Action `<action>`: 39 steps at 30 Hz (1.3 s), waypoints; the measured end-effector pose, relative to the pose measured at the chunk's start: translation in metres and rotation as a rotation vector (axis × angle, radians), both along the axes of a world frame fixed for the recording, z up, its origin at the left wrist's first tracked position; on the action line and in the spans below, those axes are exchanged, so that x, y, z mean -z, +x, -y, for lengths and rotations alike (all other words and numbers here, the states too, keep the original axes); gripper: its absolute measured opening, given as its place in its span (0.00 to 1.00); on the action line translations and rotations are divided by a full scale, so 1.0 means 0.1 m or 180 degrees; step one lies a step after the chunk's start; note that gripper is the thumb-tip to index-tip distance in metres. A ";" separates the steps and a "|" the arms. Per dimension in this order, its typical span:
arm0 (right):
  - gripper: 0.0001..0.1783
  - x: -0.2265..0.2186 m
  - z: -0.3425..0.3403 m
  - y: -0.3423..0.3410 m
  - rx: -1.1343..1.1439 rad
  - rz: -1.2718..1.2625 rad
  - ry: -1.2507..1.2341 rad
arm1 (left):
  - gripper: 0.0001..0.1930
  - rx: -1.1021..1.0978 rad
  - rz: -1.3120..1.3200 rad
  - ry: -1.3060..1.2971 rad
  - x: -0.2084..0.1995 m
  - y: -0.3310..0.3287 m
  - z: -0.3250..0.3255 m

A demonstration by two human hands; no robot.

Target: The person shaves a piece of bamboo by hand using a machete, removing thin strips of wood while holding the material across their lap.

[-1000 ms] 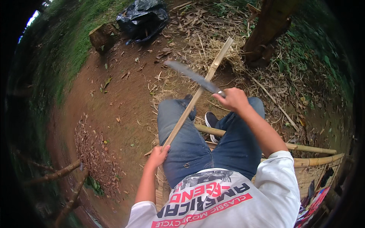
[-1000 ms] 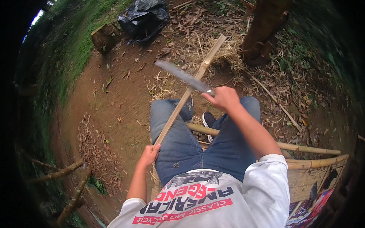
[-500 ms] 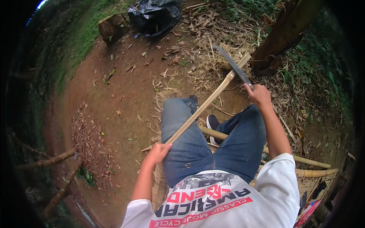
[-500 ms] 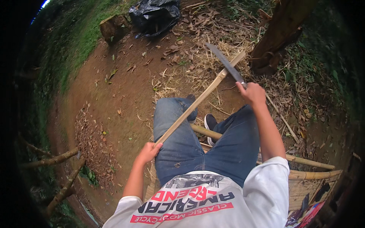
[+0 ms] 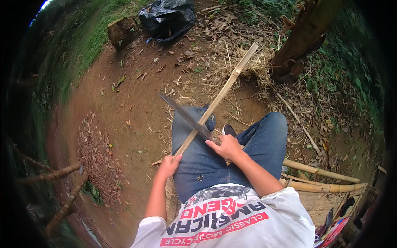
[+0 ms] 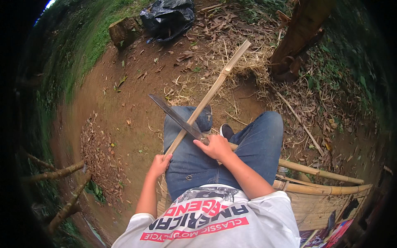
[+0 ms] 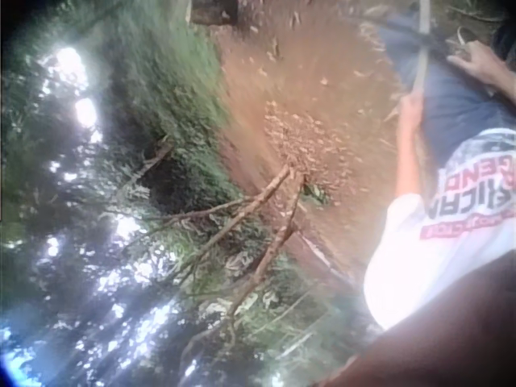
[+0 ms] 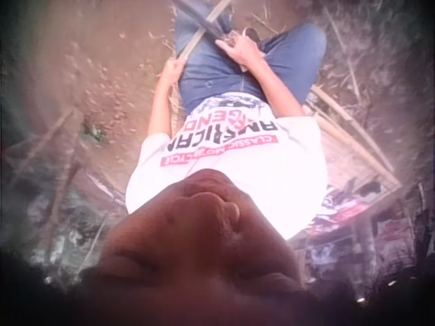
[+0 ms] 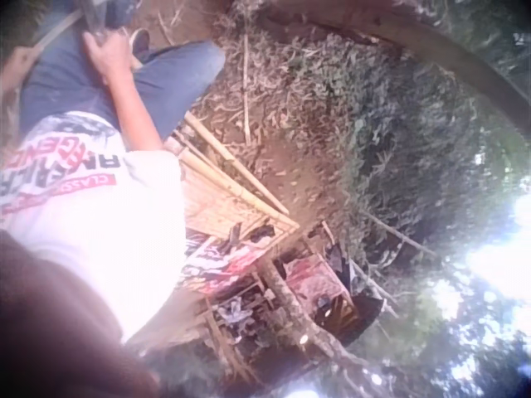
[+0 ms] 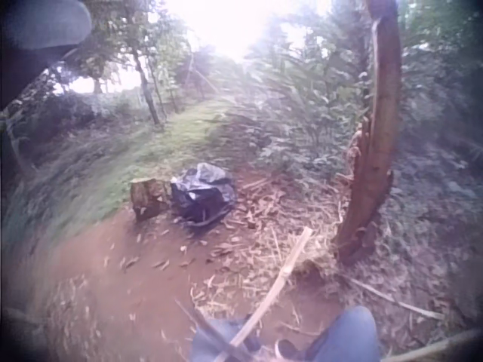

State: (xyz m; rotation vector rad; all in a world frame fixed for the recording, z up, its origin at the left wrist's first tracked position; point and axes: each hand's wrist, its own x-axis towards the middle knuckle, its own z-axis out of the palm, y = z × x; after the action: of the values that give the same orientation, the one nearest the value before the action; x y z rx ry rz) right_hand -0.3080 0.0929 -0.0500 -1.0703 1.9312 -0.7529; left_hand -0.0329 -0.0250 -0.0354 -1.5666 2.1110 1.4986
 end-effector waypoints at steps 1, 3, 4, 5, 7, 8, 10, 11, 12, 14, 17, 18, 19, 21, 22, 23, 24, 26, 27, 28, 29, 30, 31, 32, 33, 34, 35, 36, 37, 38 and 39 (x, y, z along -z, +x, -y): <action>0.40 -0.02 -0.03 0.01 0.0009 0.0090 0.0087 | 0.28 -0.0008 0.0005 -0.0029 -0.04 -0.04 -0.01; 0.39 -0.05 -0.09 0.00 0.0030 0.0254 0.0270 | 0.29 0.0076 0.0032 -0.0099 -0.05 -0.08 -0.01; 0.38 0.01 -0.13 -0.01 0.0058 0.0340 0.0317 | 0.29 0.0166 0.0054 -0.0142 -0.05 -0.08 0.01; 0.37 0.03 -0.17 -0.03 0.0039 0.0360 0.0318 | 0.30 0.0256 0.0079 -0.0184 -0.05 -0.08 0.02; 0.36 0.02 -0.24 -0.06 -0.0016 0.0384 0.0333 | 0.31 0.0291 0.0134 -0.0227 -0.10 -0.12 0.01; 0.33 0.06 -0.29 -0.05 0.0072 0.0189 0.0161 | 0.32 0.0322 0.0197 -0.0221 -0.13 -0.13 0.01; 0.28 0.11 -0.36 0.02 0.0213 -0.0183 -0.0213 | 0.33 0.0322 0.0234 -0.0242 -0.14 -0.11 0.00; 0.26 0.13 -0.40 0.03 0.0284 -0.0195 -0.0294 | 0.32 0.0333 0.0245 -0.0337 -0.15 -0.12 -0.01; 0.23 0.12 -0.41 0.06 0.0344 -0.0205 -0.0370 | 0.32 0.0332 0.0257 -0.0424 -0.19 -0.13 -0.02; 0.20 0.12 -0.44 0.09 0.0547 -0.0169 -0.0469 | 0.33 0.0319 0.0250 -0.0549 -0.17 -0.08 -0.05; 0.16 0.13 -0.46 0.00 0.0960 0.0081 -0.0607 | 0.33 0.0383 0.0196 -0.0750 -0.21 -0.06 -0.09; 0.15 0.16 -0.44 -0.05 0.1025 0.0286 -0.0673 | 0.33 0.0408 0.0268 -0.0803 -0.28 -0.08 -0.12; 0.14 0.18 -0.42 -0.09 0.1091 0.0491 -0.0738 | 0.33 0.0396 0.0277 -0.0889 -0.26 -0.07 -0.13; 0.15 0.08 -0.41 -0.17 0.0864 0.0191 -0.0589 | 0.32 0.0365 0.0282 -0.1071 -0.23 -0.05 -0.17; 0.16 -0.02 -0.38 -0.19 0.0764 0.0132 -0.0468 | 0.31 0.0330 0.0339 -0.1091 -0.29 -0.05 -0.20; 0.18 -0.08 -0.35 -0.21 0.0665 0.0070 -0.0348 | 0.31 0.0328 0.0279 -0.1191 -0.25 -0.01 -0.23; 0.20 -0.12 -0.34 -0.27 0.0558 -0.0107 -0.0481 | 0.30 0.0327 0.0213 -0.1298 -0.21 0.03 -0.25; 0.18 -0.18 -0.27 -0.40 0.0660 0.0097 -0.0425 | 0.29 0.0304 0.0053 -0.1377 -0.14 0.10 -0.23; 0.17 -0.19 -0.25 -0.48 0.0720 0.0214 -0.0372 | 0.28 0.0297 -0.0028 -0.1325 -0.13 0.12 -0.24; 0.17 -0.17 -0.21 -0.59 0.0778 0.0175 -0.0500 | 0.28 0.0289 -0.0109 -0.1275 -0.13 0.13 -0.23; 0.16 -0.16 -0.16 -0.71 0.0838 0.0135 -0.0630 | 0.28 0.0284 -0.0141 -0.1183 -0.14 0.12 -0.21; 0.16 -0.23 -0.08 -0.76 0.0961 0.0170 -0.0595 | 0.27 0.0271 -0.0151 -0.1071 -0.15 0.13 -0.19; 0.15 -0.29 -0.01 -0.80 0.1104 0.0209 -0.0554 | 0.27 0.0277 -0.0156 -0.0955 -0.13 0.15 -0.17; 0.15 -0.25 0.05 -0.90 0.1124 0.0335 -0.0590 | 0.28 0.0291 -0.0280 -0.0991 -0.08 0.18 -0.15; 0.15 -0.25 0.10 -0.95 0.1159 0.0453 -0.0630 | 0.28 0.0298 -0.0271 -0.0930 -0.07 0.18 -0.12; 0.13 -0.28 0.14 -0.97 0.1276 0.0471 -0.0598 | 0.28 0.0309 -0.0263 -0.0870 -0.06 0.18 -0.10; 0.12 -0.22 0.14 -0.98 0.1333 0.0474 -0.0602 | 0.28 0.0322 -0.0257 -0.0811 -0.05 0.17 -0.07; 0.11 -0.15 0.16 -0.98 0.1386 0.0473 -0.0611 | 0.27 0.0451 -0.0113 -0.0645 -0.07 0.13 -0.01; 0.10 -0.08 0.18 -0.99 0.1441 0.0471 -0.0622 | 0.27 0.0467 -0.0103 -0.0663 -0.02 0.12 0.01; 0.07 0.00 0.17 -0.95 0.1568 0.0405 -0.0618 | 0.27 0.0484 -0.0093 -0.0681 0.07 0.14 0.04; 0.07 0.07 0.18 -0.89 0.1554 0.0419 -0.0590 | 0.27 0.0494 -0.0075 -0.0697 0.09 0.14 0.06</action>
State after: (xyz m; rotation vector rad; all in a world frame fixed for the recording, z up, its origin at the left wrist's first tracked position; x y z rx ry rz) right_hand -0.3971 0.0753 -0.0568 -0.6308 2.0584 -1.2574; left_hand -0.0185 -0.0313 -0.0445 -1.4139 2.4180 1.2804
